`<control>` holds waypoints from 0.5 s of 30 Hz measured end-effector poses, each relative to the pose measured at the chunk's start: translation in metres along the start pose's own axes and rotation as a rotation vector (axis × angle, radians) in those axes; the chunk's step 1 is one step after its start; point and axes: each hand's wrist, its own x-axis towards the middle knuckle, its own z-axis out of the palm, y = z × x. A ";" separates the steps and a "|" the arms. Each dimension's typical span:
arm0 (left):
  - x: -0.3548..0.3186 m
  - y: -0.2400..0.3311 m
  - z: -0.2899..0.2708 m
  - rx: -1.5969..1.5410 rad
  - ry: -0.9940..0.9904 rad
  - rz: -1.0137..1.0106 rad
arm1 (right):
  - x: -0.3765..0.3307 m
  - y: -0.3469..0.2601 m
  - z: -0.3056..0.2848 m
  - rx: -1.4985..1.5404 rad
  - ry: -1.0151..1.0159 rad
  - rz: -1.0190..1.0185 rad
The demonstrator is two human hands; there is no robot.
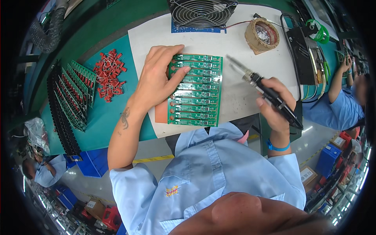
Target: The person solders components onto a circuit board panel using a soldering iron, places the finished board onto a stack, and places a new circuit board panel into a fixture before soldering it with the soldering iron.
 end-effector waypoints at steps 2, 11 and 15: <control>0.001 -0.001 0.001 -0.007 -0.008 0.018 | 0.001 -0.007 0.002 -0.008 -0.028 -0.004; 0.000 -0.002 0.003 -0.027 -0.016 0.089 | 0.003 -0.015 0.014 -0.039 -0.137 -0.035; 0.000 -0.001 0.002 -0.034 -0.021 0.057 | 0.003 -0.013 0.013 -0.031 -0.138 -0.023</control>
